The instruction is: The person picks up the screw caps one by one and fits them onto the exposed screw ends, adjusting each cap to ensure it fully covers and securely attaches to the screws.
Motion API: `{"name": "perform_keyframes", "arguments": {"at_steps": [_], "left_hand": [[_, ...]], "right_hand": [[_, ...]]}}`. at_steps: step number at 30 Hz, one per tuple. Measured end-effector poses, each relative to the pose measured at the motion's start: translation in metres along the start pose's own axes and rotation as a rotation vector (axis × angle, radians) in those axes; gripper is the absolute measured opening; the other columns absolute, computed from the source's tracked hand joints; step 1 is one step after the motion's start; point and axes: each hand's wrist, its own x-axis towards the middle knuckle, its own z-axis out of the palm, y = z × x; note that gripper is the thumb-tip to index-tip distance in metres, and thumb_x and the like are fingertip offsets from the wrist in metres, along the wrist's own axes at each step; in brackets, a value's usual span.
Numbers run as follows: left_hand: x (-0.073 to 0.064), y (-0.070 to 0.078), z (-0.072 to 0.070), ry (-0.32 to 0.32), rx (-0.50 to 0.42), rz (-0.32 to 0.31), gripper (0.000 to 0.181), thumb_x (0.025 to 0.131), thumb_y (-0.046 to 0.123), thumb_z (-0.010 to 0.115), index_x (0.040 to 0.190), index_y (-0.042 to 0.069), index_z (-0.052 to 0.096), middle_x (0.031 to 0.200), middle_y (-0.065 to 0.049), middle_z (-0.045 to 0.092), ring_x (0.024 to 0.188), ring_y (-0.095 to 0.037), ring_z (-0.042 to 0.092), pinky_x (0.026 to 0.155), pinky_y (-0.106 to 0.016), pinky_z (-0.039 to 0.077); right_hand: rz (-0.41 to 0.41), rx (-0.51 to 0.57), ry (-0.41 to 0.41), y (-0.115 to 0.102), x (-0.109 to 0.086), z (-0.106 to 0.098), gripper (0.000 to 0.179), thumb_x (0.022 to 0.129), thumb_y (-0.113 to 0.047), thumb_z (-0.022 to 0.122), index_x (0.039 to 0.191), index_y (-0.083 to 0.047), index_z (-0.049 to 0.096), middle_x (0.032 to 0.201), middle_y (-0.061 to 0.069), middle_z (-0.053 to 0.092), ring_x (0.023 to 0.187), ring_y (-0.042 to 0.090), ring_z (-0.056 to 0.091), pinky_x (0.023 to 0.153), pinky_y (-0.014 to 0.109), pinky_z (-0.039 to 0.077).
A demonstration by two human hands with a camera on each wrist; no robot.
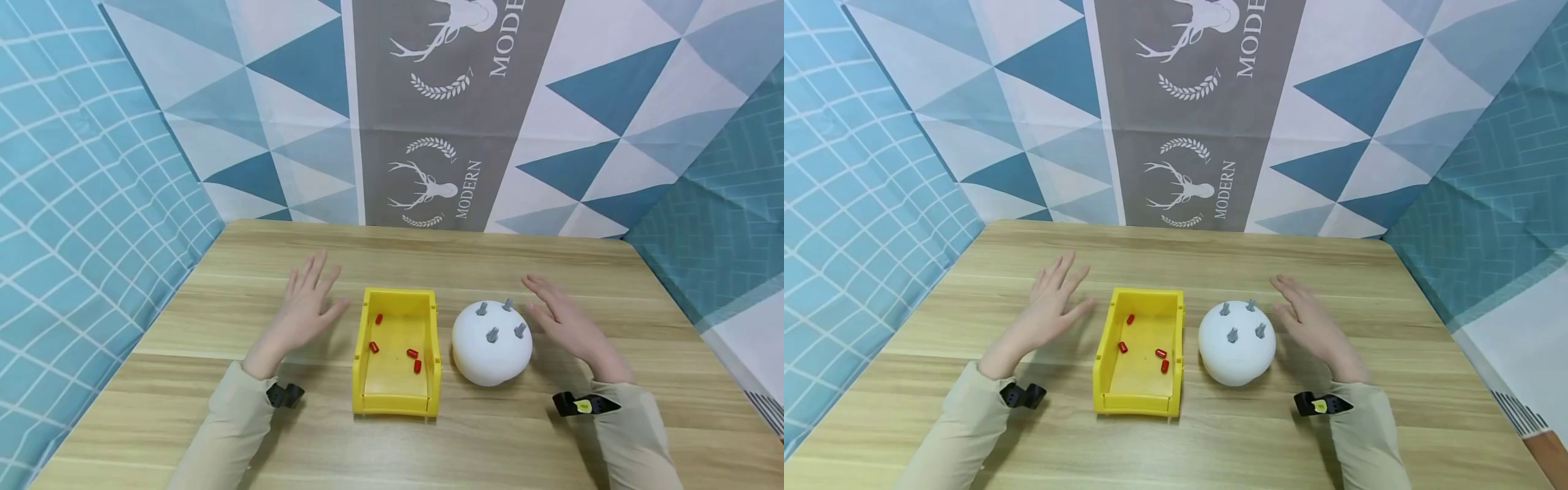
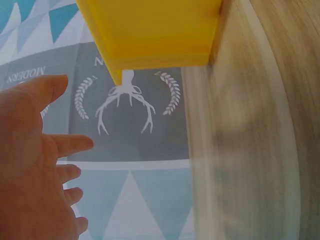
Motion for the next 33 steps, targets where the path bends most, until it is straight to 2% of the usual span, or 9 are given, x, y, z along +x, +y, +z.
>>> {"name": "perform_keyframes", "arguments": {"at_steps": [9, 13, 19, 22, 25, 27, 28, 32, 33], "left_hand": [[-0.004, 0.022, 0.001, -0.026, -0.024, 0.089, 0.063, 0.089, 0.043, 0.052, 0.138, 0.006, 0.037, 0.152, -0.010, 0.012, 0.139, -0.030, 0.009, 0.110, -0.050, 0.005], [-0.008, 0.033, 0.004, -0.022, -0.058, 0.128, 0.061, 0.087, 0.040, 0.057, 0.134, 0.005, 0.042, 0.151, -0.010, 0.016, 0.137, -0.031, 0.016, 0.109, -0.051, 0.014], [-0.008, 0.048, 0.008, -0.048, -0.021, 0.168, 0.057, 0.086, 0.039, 0.058, 0.133, 0.008, 0.045, 0.147, -0.009, 0.028, 0.131, -0.030, 0.033, 0.105, -0.049, 0.028], [-0.007, 0.056, 0.009, -0.085, -0.015, 0.182, 0.057, 0.087, 0.039, 0.058, 0.133, 0.008, 0.045, 0.145, -0.008, 0.033, 0.129, -0.028, 0.037, 0.104, -0.046, 0.031], [-0.006, 0.063, 0.009, -0.116, -0.012, 0.204, 0.056, 0.087, 0.037, 0.058, 0.133, 0.008, 0.045, 0.143, -0.007, 0.037, 0.127, -0.027, 0.039, 0.104, -0.044, 0.031], [-0.005, 0.067, 0.010, -0.134, -0.003, 0.214, 0.056, 0.087, 0.038, 0.058, 0.132, 0.008, 0.046, 0.141, -0.006, 0.040, 0.126, -0.027, 0.041, 0.104, -0.043, 0.031], [-0.005, 0.069, 0.010, -0.144, -0.001, 0.219, 0.055, 0.087, 0.038, 0.058, 0.132, 0.008, 0.046, 0.139, -0.007, 0.042, 0.126, -0.027, 0.041, 0.104, -0.043, 0.032], [-0.005, 0.076, 0.013, -0.175, 0.013, 0.240, 0.053, 0.087, 0.039, 0.057, 0.130, 0.008, 0.049, 0.133, -0.007, 0.049, 0.122, -0.024, 0.046, 0.102, -0.040, 0.035], [-0.005, 0.078, 0.014, -0.184, 0.018, 0.248, 0.052, 0.087, 0.039, 0.056, 0.129, 0.008, 0.049, 0.132, -0.007, 0.050, 0.121, -0.023, 0.047, 0.101, -0.039, 0.036]], "right_hand": [[-0.053, 0.166, -0.088, -0.008, -0.009, -0.004, 0.053, 0.093, -0.026, 0.049, 0.142, -0.019, 0.031, 0.146, 0.014, 0.029, 0.131, 0.042, 0.025, 0.091, 0.066, 0.030], [-0.080, 0.225, -0.101, -0.009, -0.012, -0.004, 0.053, 0.092, -0.021, 0.051, 0.141, -0.018, 0.032, 0.145, 0.013, 0.030, 0.131, 0.043, 0.026, 0.092, 0.066, 0.028], [-0.079, 0.272, -0.132, -0.010, -0.016, -0.001, 0.053, 0.092, -0.022, 0.051, 0.141, -0.017, 0.032, 0.145, 0.013, 0.031, 0.129, 0.044, 0.027, 0.093, 0.066, 0.027], [-0.076, 0.277, -0.136, -0.009, -0.016, 0.001, 0.053, 0.091, -0.022, 0.053, 0.141, -0.019, 0.033, 0.144, 0.008, 0.033, 0.130, 0.038, 0.029, 0.097, 0.060, 0.030], [-0.091, 0.257, -0.126, -0.007, -0.016, 0.001, 0.055, 0.090, -0.021, 0.054, 0.141, -0.020, 0.032, 0.144, 0.004, 0.035, 0.130, 0.031, 0.032, 0.101, 0.043, 0.034], [-0.101, 0.251, -0.124, -0.007, -0.016, 0.002, 0.056, 0.090, -0.020, 0.055, 0.141, -0.021, 0.031, 0.143, 0.003, 0.036, 0.129, 0.029, 0.034, 0.100, 0.040, 0.035], [-0.104, 0.254, -0.127, -0.007, -0.016, 0.002, 0.056, 0.090, -0.020, 0.055, 0.141, -0.022, 0.031, 0.143, 0.003, 0.036, 0.128, 0.029, 0.035, 0.100, 0.041, 0.036], [-0.119, 0.306, -0.139, -0.008, -0.018, 0.002, 0.056, 0.089, -0.019, 0.055, 0.140, -0.020, 0.033, 0.142, 0.009, 0.037, 0.125, 0.037, 0.037, 0.093, 0.059, 0.035], [-0.115, 0.317, -0.145, -0.008, -0.018, 0.002, 0.056, 0.089, -0.019, 0.055, 0.140, -0.020, 0.033, 0.142, 0.009, 0.037, 0.125, 0.037, 0.038, 0.093, 0.060, 0.035]]}}
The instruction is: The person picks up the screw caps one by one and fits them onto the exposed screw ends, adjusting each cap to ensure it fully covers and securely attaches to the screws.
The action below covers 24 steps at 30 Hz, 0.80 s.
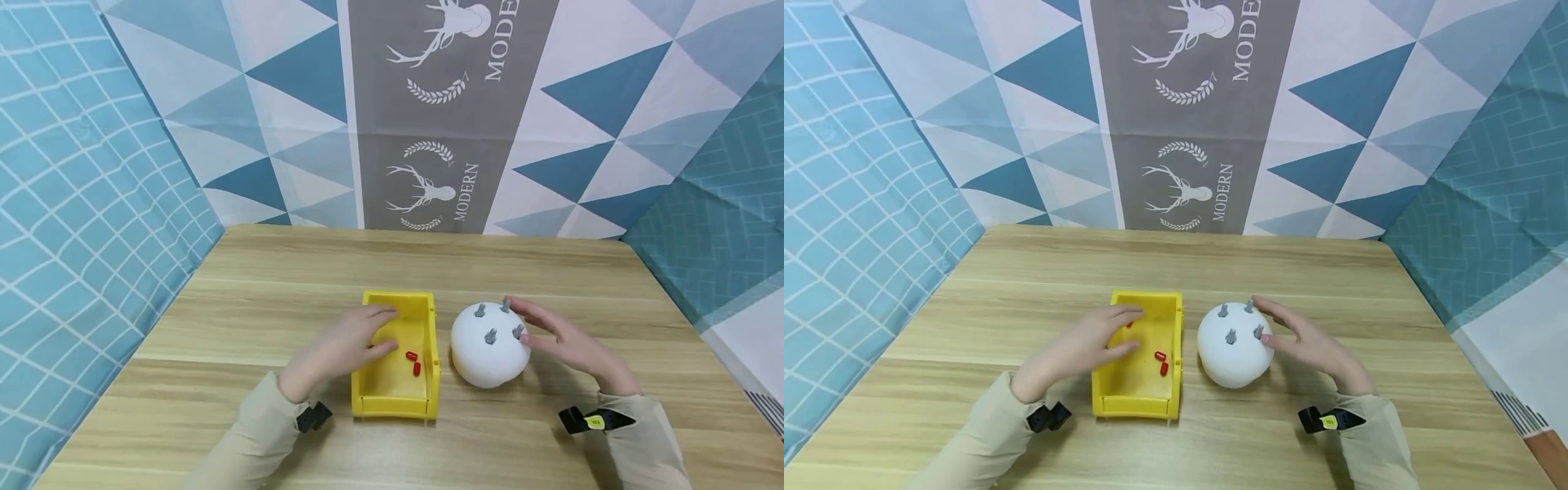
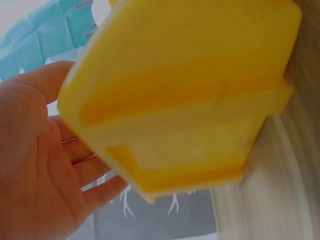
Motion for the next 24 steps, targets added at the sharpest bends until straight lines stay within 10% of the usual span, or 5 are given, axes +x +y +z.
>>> {"name": "perform_keyframes", "arguments": {"at_steps": [12, 24], "left_hand": [[0.007, 0.014, 0.013, -0.152, 0.000, 0.032, 0.042, 0.089, 0.037, 0.053, 0.123, 0.011, 0.055, 0.121, -0.003, 0.057, 0.108, -0.018, 0.055, 0.093, -0.035, 0.044], [0.015, 0.022, 0.023, -0.160, 0.062, 0.115, 0.033, 0.090, 0.030, 0.054, 0.115, 0.010, 0.060, 0.112, -0.002, 0.062, 0.103, -0.015, 0.058, 0.091, -0.032, 0.045]], "right_hand": [[-0.008, 0.023, -0.037, -0.003, 0.001, 0.007, 0.071, 0.081, -0.018, 0.067, 0.140, -0.009, 0.031, 0.142, 0.012, 0.035, 0.124, 0.038, 0.037, 0.094, 0.060, 0.032], [0.040, 0.052, -0.021, -0.004, 0.002, 0.006, 0.069, 0.078, -0.020, 0.070, 0.135, -0.005, 0.035, 0.138, 0.017, 0.037, 0.119, 0.042, 0.040, 0.092, 0.062, 0.031]]}}
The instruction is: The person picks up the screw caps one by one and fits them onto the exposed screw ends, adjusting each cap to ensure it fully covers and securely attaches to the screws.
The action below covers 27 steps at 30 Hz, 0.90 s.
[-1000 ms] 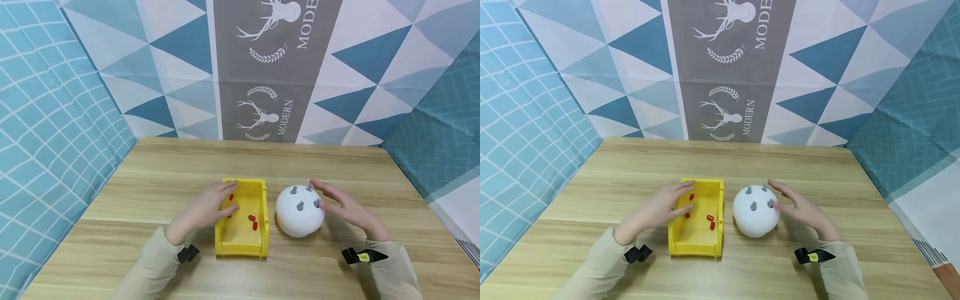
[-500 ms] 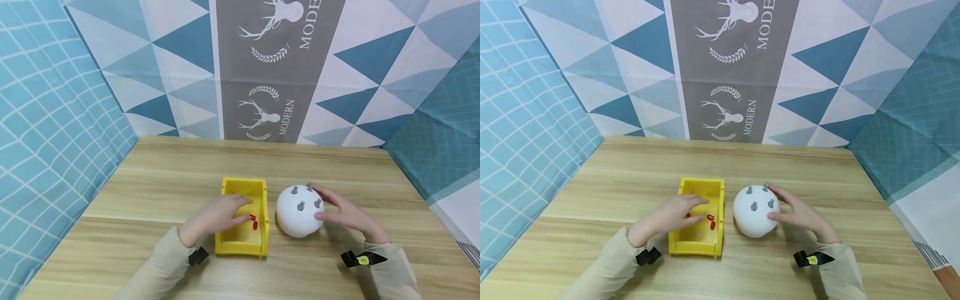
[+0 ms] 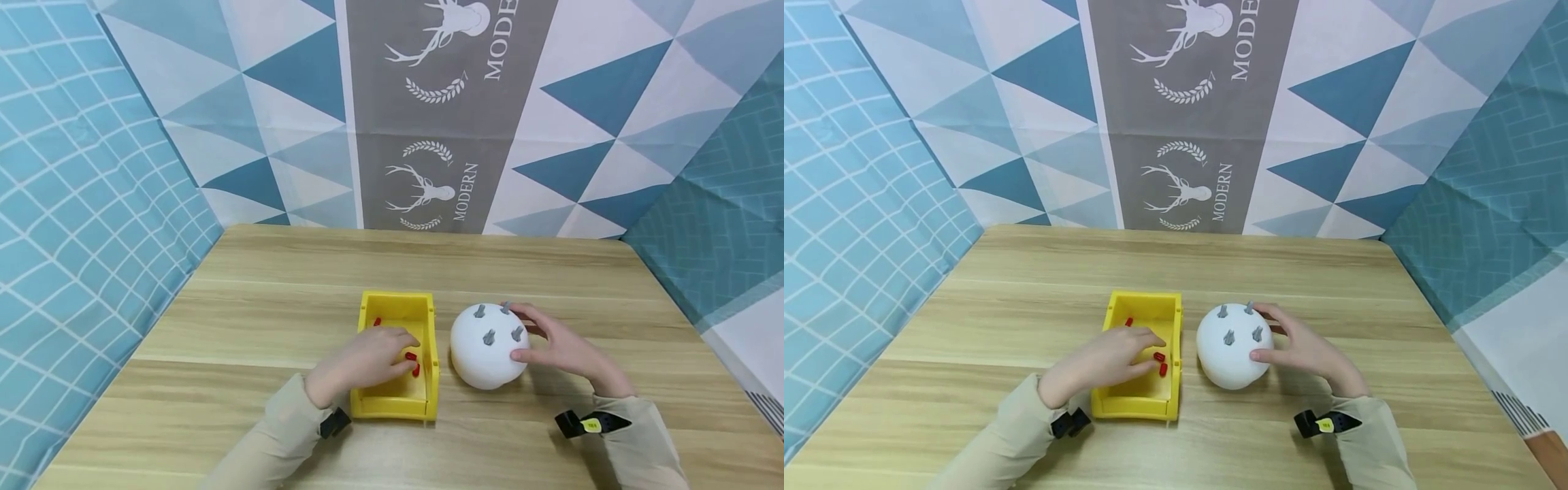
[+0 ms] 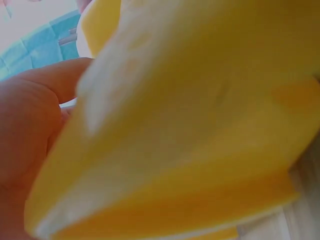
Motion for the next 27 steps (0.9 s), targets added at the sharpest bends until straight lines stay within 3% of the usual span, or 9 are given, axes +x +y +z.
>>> {"name": "perform_keyframes", "arguments": {"at_steps": [6, 10, 18, 24, 27], "left_hand": [[0.0050, 0.0044, 0.0012, -0.038, 0.016, 0.023, 0.033, 0.088, 0.032, 0.057, 0.112, 0.010, 0.062, 0.107, -0.001, 0.063, 0.097, -0.013, 0.059, 0.087, -0.032, 0.046], [0.0059, 0.0045, 0.0012, -0.077, 0.020, 0.016, 0.028, 0.086, 0.032, 0.059, 0.105, 0.012, 0.064, 0.097, 0.001, 0.063, 0.085, -0.010, 0.057, 0.079, -0.029, 0.047], [0.0063, 0.0062, 0.0052, -0.094, 0.101, 0.022, 0.022, 0.085, 0.031, 0.061, 0.099, 0.014, 0.065, 0.087, 0.004, 0.060, 0.075, -0.008, 0.053, 0.076, -0.029, 0.046], [0.0063, 0.0080, 0.0088, -0.096, 0.128, 0.018, 0.018, 0.084, 0.029, 0.062, 0.094, 0.014, 0.065, 0.080, 0.006, 0.054, 0.069, -0.008, 0.048, 0.073, -0.028, 0.045], [0.0067, 0.0080, 0.0095, -0.085, 0.130, 0.015, 0.015, 0.084, 0.027, 0.063, 0.091, 0.013, 0.064, 0.079, 0.005, 0.052, 0.066, -0.008, 0.046, 0.071, -0.028, 0.044]], "right_hand": [[0.000, 0.000, 0.013, -0.0007, 0.0009, 0.0009, 0.068, 0.077, -0.019, 0.071, 0.134, -0.005, 0.036, 0.136, 0.017, 0.039, 0.117, 0.041, 0.042, 0.091, 0.061, 0.033], [0.003, -0.001, 0.012, -0.0001, 0.0012, 0.0017, 0.069, 0.077, -0.021, 0.071, 0.134, -0.006, 0.036, 0.135, 0.015, 0.040, 0.116, 0.037, 0.043, 0.092, 0.058, 0.035], [0.016, -0.016, 0.014, 0.0011, -0.0001, 0.0011, 0.068, 0.077, -0.021, 0.071, 0.134, -0.008, 0.037, 0.135, 0.010, 0.042, 0.114, 0.021, 0.045, 0.091, 0.036, 0.043], [0.005, 0.003, 0.018, 0.0015, 0.0001, 0.0021, 0.067, 0.077, -0.020, 0.072, 0.133, -0.008, 0.038, 0.134, 0.010, 0.042, 0.113, 0.013, 0.044, 0.092, 0.049, 0.039], [-0.001, 0.002, 0.021, 0.0013, 0.0004, 0.0022, 0.066, 0.077, -0.019, 0.072, 0.133, -0.008, 0.038, 0.133, 0.010, 0.043, 0.113, 0.016, 0.045, 0.092, 0.048, 0.039]]}}
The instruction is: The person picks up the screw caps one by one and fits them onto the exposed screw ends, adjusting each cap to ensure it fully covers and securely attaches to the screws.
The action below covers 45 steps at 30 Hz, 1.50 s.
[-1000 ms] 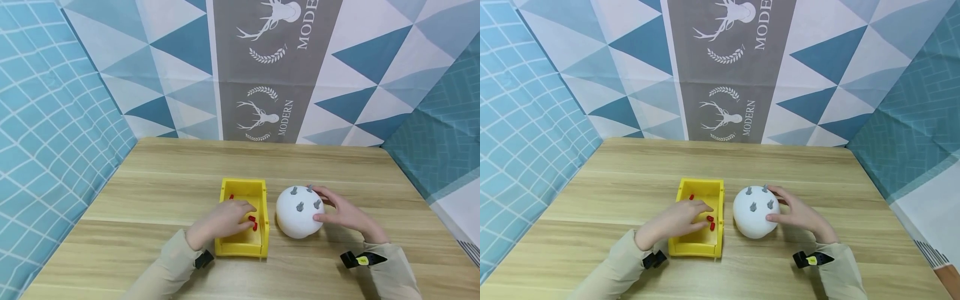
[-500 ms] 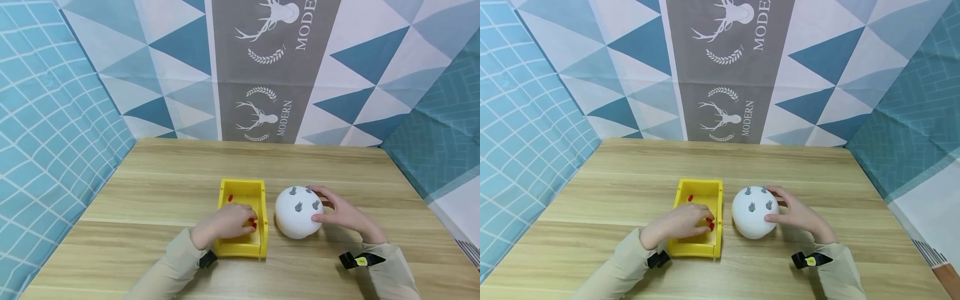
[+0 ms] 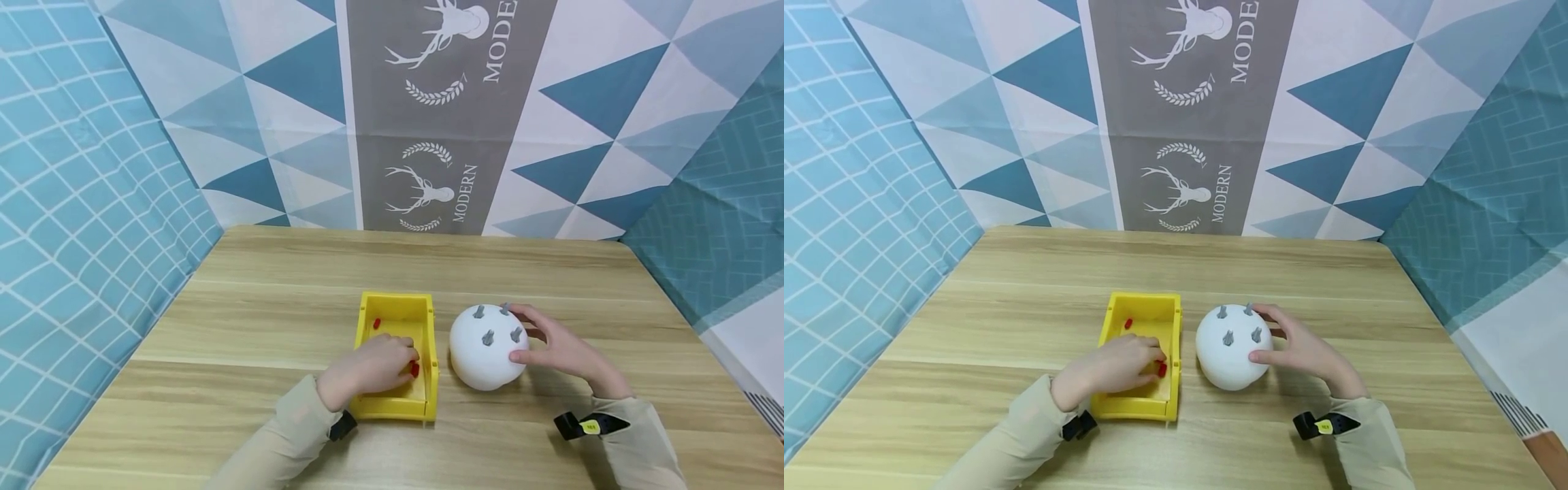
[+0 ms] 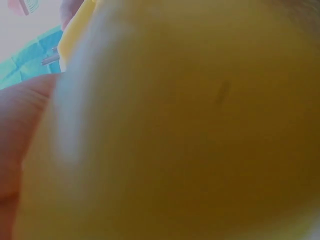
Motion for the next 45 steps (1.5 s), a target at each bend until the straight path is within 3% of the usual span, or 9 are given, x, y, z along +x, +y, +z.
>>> {"name": "perform_keyframes", "arguments": {"at_steps": [7, 14, 20, 23, 30, 37, 45], "left_hand": [[0.002, 0.002, 0.004, 0.026, 0.020, 0.001, 0.014, 0.086, 0.021, 0.061, 0.092, 0.010, 0.065, 0.079, 0.004, 0.045, 0.061, -0.009, 0.042, 0.061, -0.024, 0.041], [0.003, 0.005, 0.011, 0.050, 0.073, -0.021, 0.011, 0.087, 0.009, 0.054, 0.088, 0.008, 0.065, 0.081, 0.001, 0.046, 0.061, -0.010, 0.041, 0.061, -0.025, 0.042], [0.003, 0.010, 0.014, 0.083, 0.168, -0.016, 0.012, 0.085, 0.009, 0.057, 0.094, 0.008, 0.066, 0.088, -0.002, 0.051, 0.069, -0.013, 0.046, 0.065, -0.027, 0.044], [0.002, 0.012, 0.016, 0.102, 0.188, -0.026, 0.013, 0.085, 0.010, 0.057, 0.094, 0.009, 0.066, 0.088, -0.002, 0.051, 0.071, -0.014, 0.047, 0.066, -0.027, 0.044], [0.002, 0.015, 0.019, 0.124, 0.211, -0.061, 0.013, 0.086, 0.011, 0.057, 0.096, 0.011, 0.065, 0.085, -0.003, 0.056, 0.071, -0.014, 0.051, 0.063, -0.025, 0.041], [0.004, 0.017, 0.021, 0.161, 0.206, -0.092, 0.012, 0.084, 0.009, 0.059, 0.094, 0.011, 0.064, 0.081, -0.002, 0.057, 0.069, -0.014, 0.053, 0.061, -0.025, 0.041], [0.005, 0.017, 0.021, 0.145, 0.170, -0.106, 0.015, 0.085, 0.010, 0.059, 0.099, 0.011, 0.064, 0.082, -0.002, 0.060, 0.070, -0.014, 0.054, 0.062, -0.025, 0.042]], "right_hand": [[-0.030, -0.011, 0.005, 0.001, 0.001, 0.000, 0.066, 0.077, -0.017, 0.071, 0.133, -0.006, 0.038, 0.132, 0.012, 0.043, 0.112, 0.021, 0.046, 0.091, 0.039, 0.042], [-0.018, 0.003, -0.003, 0.002, 0.000, 0.000, 0.067, 0.077, -0.018, 0.071, 0.134, -0.009, 0.037, 0.134, 0.008, 0.042, 0.112, 0.009, 0.045, 0.091, 0.031, 0.042], [-0.022, 0.000, 0.000, 0.002, 0.000, 0.000, 0.067, 0.077, -0.018, 0.072, 0.134, -0.009, 0.037, 0.133, 0.008, 0.043, 0.111, 0.002, 0.044, 0.091, 0.028, 0.042], [-0.018, -0.006, 0.004, 0.001, 0.000, 0.000, 0.067, 0.077, -0.019, 0.072, 0.134, -0.009, 0.038, 0.133, 0.008, 0.043, 0.111, 0.003, 0.044, 0.092, 0.034, 0.042], [-0.012, 0.017, 0.006, 0.001, 0.000, 0.001, 0.067, 0.076, -0.018, 0.071, 0.133, -0.006, 0.037, 0.133, 0.013, 0.042, 0.115, 0.032, 0.043, 0.092, 0.056, 0.037], [-0.032, -0.002, 0.004, 0.003, 0.001, 0.001, 0.067, 0.077, -0.017, 0.071, 0.133, -0.005, 0.037, 0.131, 0.016, 0.043, 0.113, 0.037, 0.045, 0.090, 0.058, 0.037], [0.003, 0.001, 0.014, 0.002, 0.000, 0.002, 0.067, 0.076, -0.020, 0.072, 0.132, -0.006, 0.037, 0.132, 0.015, 0.042, 0.115, 0.036, 0.044, 0.091, 0.057, 0.037]]}}
